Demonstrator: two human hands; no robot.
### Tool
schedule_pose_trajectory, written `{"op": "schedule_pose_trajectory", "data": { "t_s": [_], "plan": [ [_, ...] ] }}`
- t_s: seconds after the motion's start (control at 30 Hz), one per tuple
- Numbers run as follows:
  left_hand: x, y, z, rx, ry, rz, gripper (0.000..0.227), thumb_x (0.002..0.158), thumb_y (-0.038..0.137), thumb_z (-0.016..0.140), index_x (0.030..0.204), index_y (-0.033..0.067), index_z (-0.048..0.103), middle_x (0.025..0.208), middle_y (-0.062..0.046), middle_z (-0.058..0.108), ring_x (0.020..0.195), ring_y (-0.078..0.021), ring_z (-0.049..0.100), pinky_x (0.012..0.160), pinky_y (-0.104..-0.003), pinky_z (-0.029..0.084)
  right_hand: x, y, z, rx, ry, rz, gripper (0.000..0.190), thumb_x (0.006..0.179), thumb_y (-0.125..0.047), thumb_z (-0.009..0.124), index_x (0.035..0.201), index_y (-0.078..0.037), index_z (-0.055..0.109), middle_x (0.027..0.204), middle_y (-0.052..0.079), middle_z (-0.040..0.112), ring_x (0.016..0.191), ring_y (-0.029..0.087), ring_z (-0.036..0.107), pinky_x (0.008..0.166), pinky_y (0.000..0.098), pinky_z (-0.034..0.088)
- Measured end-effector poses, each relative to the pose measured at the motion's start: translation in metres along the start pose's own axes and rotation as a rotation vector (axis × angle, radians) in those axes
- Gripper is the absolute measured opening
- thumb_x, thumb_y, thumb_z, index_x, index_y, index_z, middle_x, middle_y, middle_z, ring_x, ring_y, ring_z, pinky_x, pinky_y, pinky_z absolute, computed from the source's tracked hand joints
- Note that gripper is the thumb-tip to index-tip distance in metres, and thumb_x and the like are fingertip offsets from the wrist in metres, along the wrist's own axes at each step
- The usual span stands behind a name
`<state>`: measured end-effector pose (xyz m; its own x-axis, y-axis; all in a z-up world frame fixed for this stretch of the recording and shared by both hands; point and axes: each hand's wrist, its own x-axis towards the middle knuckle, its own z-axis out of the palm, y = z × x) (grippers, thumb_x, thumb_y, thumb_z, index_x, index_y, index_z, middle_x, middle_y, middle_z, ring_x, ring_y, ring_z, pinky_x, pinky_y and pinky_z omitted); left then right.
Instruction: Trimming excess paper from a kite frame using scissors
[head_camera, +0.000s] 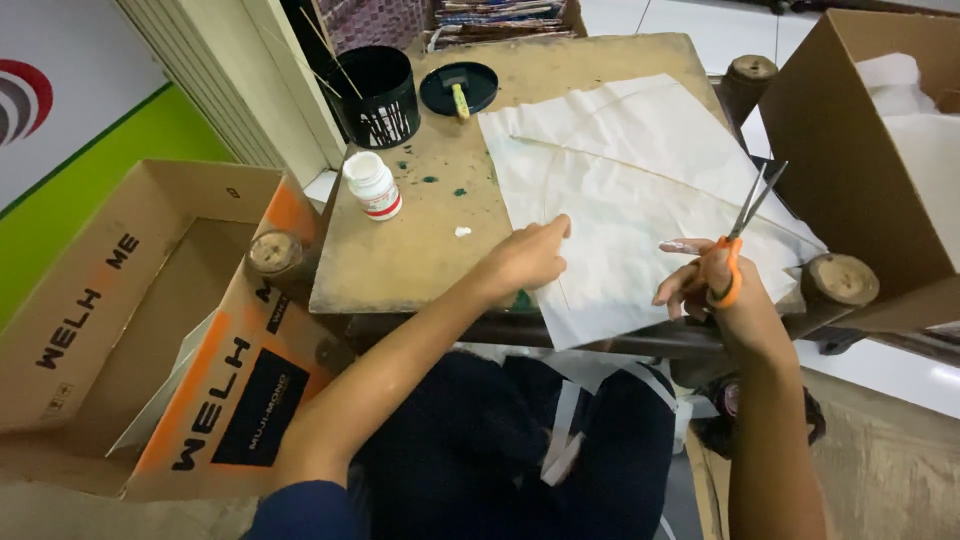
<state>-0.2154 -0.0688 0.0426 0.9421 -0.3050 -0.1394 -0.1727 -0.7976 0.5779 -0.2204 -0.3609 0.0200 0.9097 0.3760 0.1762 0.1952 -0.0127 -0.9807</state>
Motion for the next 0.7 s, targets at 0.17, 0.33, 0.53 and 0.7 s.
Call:
{"op": "schedule_pose_trajectory", "data": {
  "t_s": [0.17, 0.33, 0.53, 0.7],
  "plan": [
    [-0.003, 0.005, -0.002, 0.092, 0.098, 0.02, 0.037, 0.088, 0.026, 0.06, 0.12, 0.0096, 0.055, 0.104, -0.015, 0.071, 0.094, -0.035, 0.067, 0.083, -0.047, 0.052, -0.004, -0.026, 0.014, -0.043, 0.109, 0.126, 0.092, 0.087, -0.079, 0.043, 0.121, 0.004, 0.063, 0.068, 0.018, 0.067, 0.055, 0.021, 0.055, 0.05, 0.0262, 0.035],
    [0.057, -0.054, -0.015, 0.247, 0.437, 0.443, 0.03, 0.081, 0.007, 0.056, 0.109, 0.0158, 0.065, 0.099, -0.006, 0.064, 0.093, -0.0302, 0.058, 0.078, -0.043, 0.051, 0.002, -0.005, -0.003, -0.061, 0.108, 0.139, 0.084, 0.095, -0.072, 0.038, 0.122, 0.003, 0.063, 0.069, 0.019, 0.067, 0.056, 0.022, 0.056, 0.052, 0.0268, 0.036],
    [0.085, -0.075, -0.039, 0.734, 0.46, 0.454, 0.037, 0.081, 0.0, 0.073, 0.106, 0.0268, 0.069, 0.105, 0.005, 0.063, 0.106, -0.022, 0.051, 0.08, -0.037, 0.045, 0.017, 0.021, -0.014, -0.007, 0.007, 0.029, 0.067, 0.102, -0.05, 0.043, 0.132, 0.009, 0.055, 0.072, 0.028, 0.07, 0.054, 0.032, 0.066, 0.043, 0.0282, 0.04],
    [0.1, -0.072, -0.04, 0.889, 0.553, 0.589, 0.014, 0.08, 0.023, 0.08, 0.082, 0.0276, 0.067, 0.092, 0.012, 0.064, 0.097, -0.016, 0.055, 0.077, -0.034, 0.045, 0.033, 0.018, -0.001, -0.038, -0.058, 0.05, 0.073, 0.1, -0.055, 0.04, 0.134, 0.007, 0.057, 0.073, 0.027, 0.073, 0.055, 0.031, 0.067, 0.043, 0.0294, 0.041]
  ]
}}
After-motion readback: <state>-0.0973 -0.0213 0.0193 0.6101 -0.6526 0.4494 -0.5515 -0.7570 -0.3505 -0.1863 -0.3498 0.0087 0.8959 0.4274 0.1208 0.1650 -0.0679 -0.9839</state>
